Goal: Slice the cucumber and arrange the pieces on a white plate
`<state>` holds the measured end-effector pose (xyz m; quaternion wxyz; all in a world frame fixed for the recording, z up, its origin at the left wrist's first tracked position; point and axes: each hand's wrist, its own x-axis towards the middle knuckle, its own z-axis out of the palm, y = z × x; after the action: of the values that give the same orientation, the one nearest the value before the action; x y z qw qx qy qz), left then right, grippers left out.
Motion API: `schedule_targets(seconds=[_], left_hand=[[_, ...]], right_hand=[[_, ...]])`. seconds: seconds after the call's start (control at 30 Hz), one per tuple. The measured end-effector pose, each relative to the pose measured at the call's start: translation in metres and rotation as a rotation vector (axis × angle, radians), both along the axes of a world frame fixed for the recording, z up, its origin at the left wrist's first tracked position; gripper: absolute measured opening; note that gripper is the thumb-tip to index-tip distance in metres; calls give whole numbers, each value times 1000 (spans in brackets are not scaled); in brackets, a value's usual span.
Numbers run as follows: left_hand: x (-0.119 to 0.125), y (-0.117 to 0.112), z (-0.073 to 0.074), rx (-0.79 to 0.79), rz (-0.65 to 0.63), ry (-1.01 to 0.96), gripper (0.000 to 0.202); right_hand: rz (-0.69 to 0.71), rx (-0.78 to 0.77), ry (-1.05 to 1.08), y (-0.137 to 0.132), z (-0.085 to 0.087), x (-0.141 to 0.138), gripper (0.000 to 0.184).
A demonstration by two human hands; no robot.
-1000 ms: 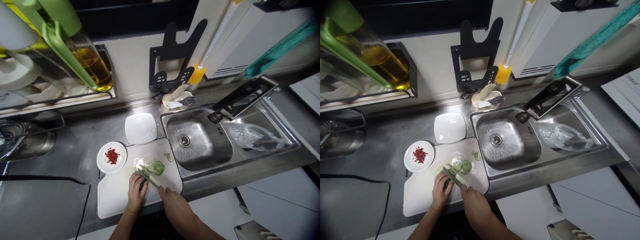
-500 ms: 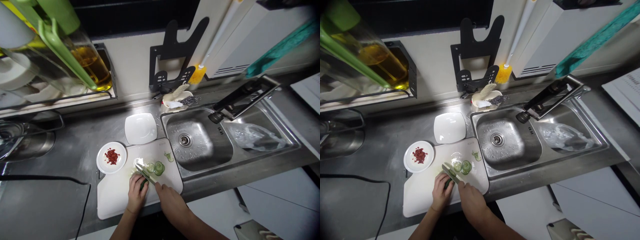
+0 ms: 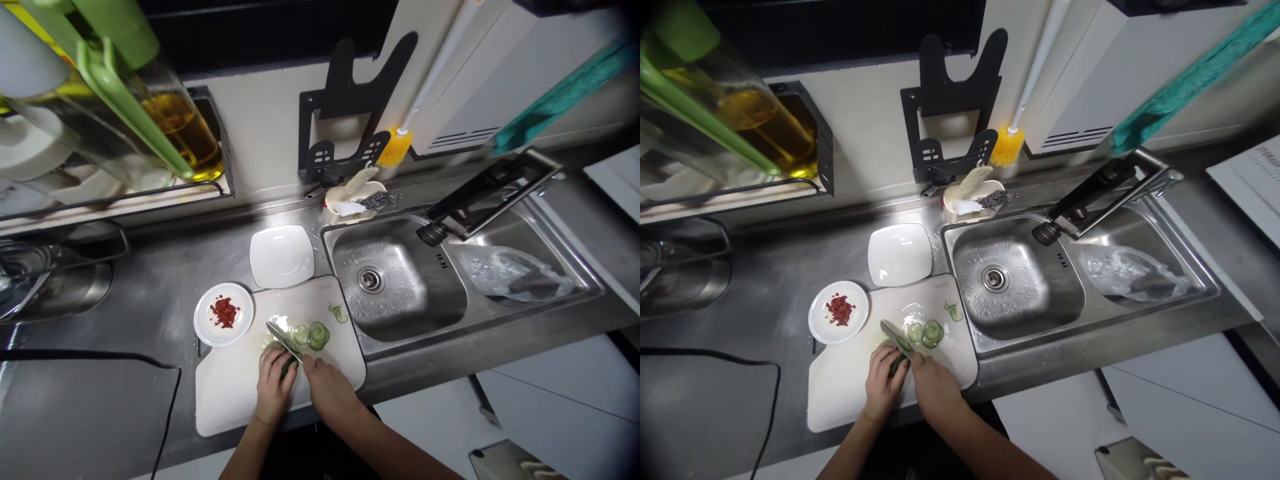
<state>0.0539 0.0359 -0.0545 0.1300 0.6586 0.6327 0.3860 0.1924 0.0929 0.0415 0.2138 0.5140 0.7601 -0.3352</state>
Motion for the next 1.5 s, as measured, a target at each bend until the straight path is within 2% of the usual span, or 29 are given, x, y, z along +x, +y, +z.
schedule_targets(seconds=[0.23, 0.53, 0.67, 1.17, 1.5], left_hand=[[-1, -1, -1, -5, -3, 8, 18], [0, -1, 1, 19, 14, 10, 15], [0, -2, -1, 16, 17, 19, 15], [-2, -3, -6, 27, 16, 18, 15], [0, -2, -4, 22, 14, 7, 15]], right_hand=[[26, 66, -10, -8, 0, 15, 39], [16, 15, -61, -26, 31, 38, 45], [-9, -23, -80, -29, 39, 42, 48], [-19, -46, -79, -31, 39, 42, 50], [-19, -54, -77, -26, 44, 38, 50]])
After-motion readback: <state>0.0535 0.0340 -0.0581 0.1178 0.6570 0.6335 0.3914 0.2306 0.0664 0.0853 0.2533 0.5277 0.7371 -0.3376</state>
